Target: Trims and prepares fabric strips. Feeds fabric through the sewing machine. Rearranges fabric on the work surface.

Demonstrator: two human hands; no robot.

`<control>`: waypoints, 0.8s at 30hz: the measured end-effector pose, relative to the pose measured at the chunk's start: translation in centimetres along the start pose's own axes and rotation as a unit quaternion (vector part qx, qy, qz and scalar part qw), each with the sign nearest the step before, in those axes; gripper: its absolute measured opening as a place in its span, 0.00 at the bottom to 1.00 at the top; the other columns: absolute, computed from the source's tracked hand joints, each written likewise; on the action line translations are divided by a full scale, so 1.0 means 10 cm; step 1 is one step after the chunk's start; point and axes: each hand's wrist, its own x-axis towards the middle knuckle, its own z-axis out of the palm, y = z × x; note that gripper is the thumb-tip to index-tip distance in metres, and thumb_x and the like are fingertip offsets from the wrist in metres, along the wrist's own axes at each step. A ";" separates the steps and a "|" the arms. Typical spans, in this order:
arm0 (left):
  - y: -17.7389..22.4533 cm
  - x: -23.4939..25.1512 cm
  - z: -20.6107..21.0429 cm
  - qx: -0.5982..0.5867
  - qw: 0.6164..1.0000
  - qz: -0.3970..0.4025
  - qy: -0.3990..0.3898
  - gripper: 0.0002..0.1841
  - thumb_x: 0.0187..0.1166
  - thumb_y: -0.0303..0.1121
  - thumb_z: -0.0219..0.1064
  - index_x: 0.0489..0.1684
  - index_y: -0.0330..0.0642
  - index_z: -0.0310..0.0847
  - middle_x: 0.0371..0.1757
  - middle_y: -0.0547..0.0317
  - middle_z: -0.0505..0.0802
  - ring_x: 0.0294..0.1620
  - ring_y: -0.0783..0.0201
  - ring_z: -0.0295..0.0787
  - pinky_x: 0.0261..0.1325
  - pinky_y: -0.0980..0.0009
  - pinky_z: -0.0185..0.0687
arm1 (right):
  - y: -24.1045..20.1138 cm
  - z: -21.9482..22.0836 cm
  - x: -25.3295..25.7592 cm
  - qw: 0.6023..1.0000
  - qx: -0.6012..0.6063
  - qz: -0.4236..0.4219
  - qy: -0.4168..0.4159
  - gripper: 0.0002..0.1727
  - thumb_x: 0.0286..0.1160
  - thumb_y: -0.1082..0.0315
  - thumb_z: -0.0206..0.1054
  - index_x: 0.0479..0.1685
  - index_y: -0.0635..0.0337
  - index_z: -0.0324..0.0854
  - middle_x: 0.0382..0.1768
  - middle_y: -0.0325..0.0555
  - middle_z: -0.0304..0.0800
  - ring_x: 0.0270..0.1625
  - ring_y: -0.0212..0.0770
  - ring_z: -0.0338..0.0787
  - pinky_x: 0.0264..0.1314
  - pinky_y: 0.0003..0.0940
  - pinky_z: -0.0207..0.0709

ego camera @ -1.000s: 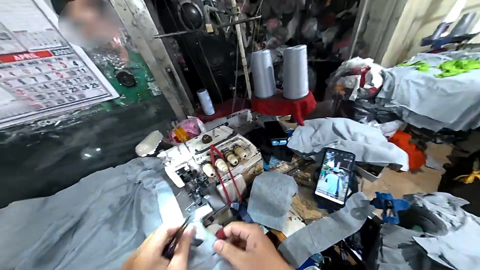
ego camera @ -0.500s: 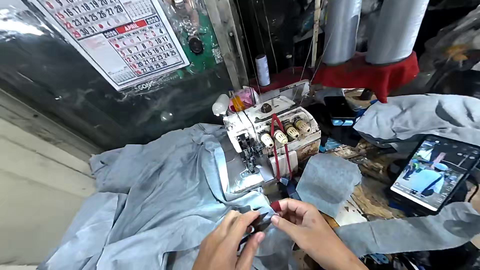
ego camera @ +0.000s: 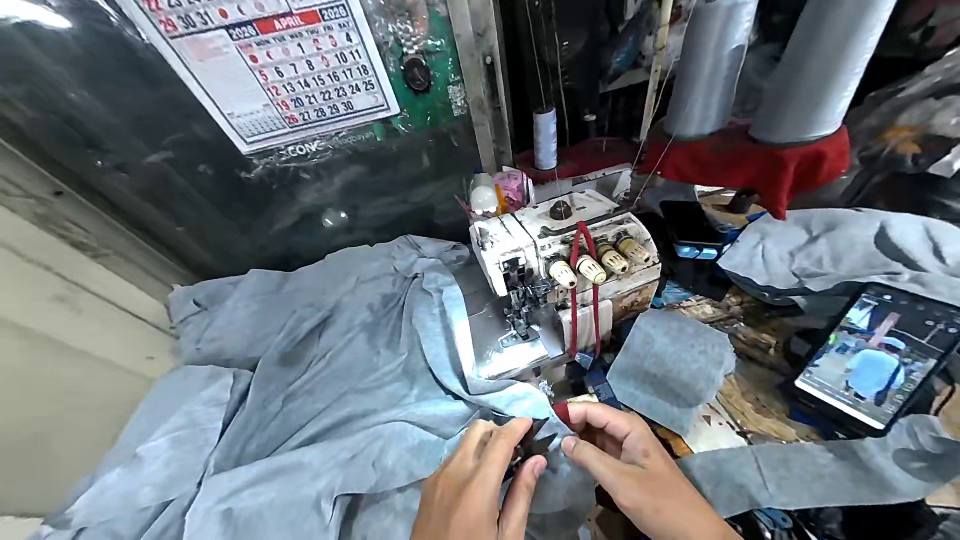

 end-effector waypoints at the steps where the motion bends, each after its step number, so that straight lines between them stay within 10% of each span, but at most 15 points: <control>1: 0.00 0.00 0.01 0.001 1.000 -0.001 -0.001 0.20 0.83 0.51 0.66 0.67 0.55 0.87 0.44 0.61 0.90 0.37 0.70 0.87 0.35 0.69 0.87 | 0.00 0.00 0.00 1.000 -0.002 -0.003 -0.001 0.12 0.80 0.71 0.65 0.56 0.61 0.89 0.47 0.46 0.93 0.47 0.41 0.92 0.50 0.36 0.88; 24: 0.17 0.13 0.32 -0.098 0.990 -0.032 0.095 0.11 0.84 0.36 0.67 0.54 0.44 0.93 0.42 0.67 0.94 0.39 0.75 0.90 0.43 0.77 0.90 | 0.06 -0.01 -0.02 0.980 -0.173 -0.090 0.042 0.13 0.79 0.66 0.65 0.53 0.47 0.93 0.43 0.35 0.88 0.44 0.29 0.87 0.44 0.25 0.85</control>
